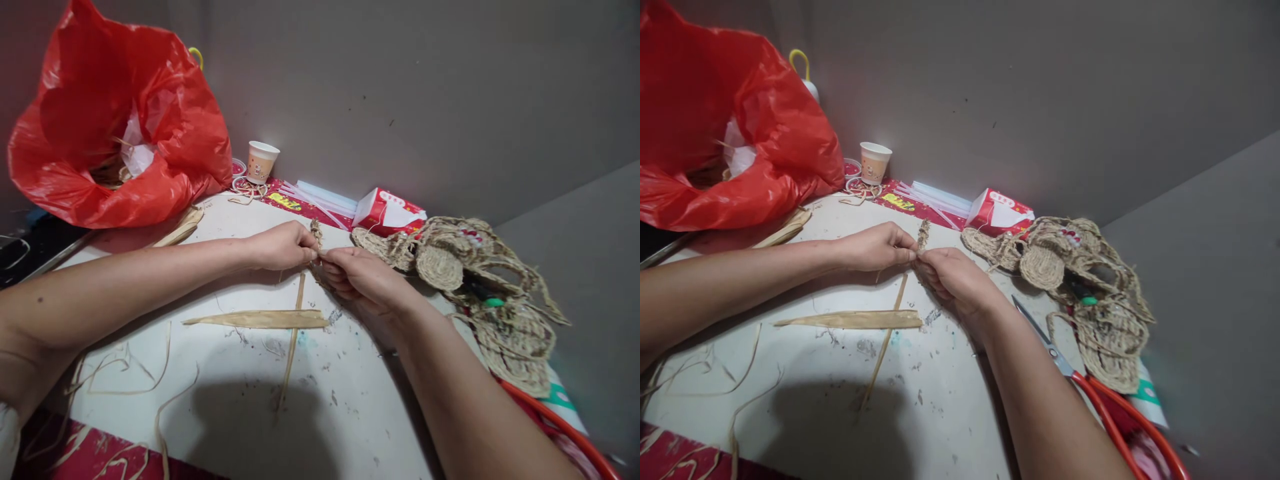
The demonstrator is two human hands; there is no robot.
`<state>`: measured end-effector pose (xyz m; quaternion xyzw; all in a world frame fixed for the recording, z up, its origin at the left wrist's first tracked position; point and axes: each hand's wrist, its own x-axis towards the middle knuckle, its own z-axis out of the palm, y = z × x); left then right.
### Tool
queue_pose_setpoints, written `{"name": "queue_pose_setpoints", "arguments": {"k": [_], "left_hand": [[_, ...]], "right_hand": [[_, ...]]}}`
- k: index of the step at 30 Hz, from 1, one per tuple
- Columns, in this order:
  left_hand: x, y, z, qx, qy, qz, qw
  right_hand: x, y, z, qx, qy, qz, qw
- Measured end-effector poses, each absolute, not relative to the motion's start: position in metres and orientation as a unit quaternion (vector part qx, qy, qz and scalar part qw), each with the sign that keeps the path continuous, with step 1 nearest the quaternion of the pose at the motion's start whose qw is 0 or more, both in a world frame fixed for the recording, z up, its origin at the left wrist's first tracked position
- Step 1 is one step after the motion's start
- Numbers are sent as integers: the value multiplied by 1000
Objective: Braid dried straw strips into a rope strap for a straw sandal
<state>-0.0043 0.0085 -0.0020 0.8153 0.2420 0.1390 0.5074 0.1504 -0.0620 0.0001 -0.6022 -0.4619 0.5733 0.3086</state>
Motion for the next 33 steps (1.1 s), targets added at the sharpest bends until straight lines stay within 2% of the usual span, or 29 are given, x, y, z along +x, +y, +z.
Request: {"name": "queue_pose_setpoints", "arguments": {"k": [11, 17, 23, 25, 29, 33], "left_hand": [[-5, 10, -7, 805, 245, 123, 527], [-7, 11, -4, 785, 287, 137, 532], [-11, 18, -2, 767, 338, 94, 536], [-12, 21, 1, 796, 346, 96, 488], [-16, 17, 16, 874, 368, 159, 275], [-14, -4, 30, 911, 360, 93, 181]], "right_hand": [[140, -64, 0, -635, -417, 548, 350], [152, -62, -3, -584, -405, 613, 345], [161, -60, -3, -555, -387, 654, 338], [162, -60, -4, -553, -381, 659, 338], [163, -59, -5, -550, -384, 662, 335], [163, -59, -6, -541, -390, 671, 323]]}}
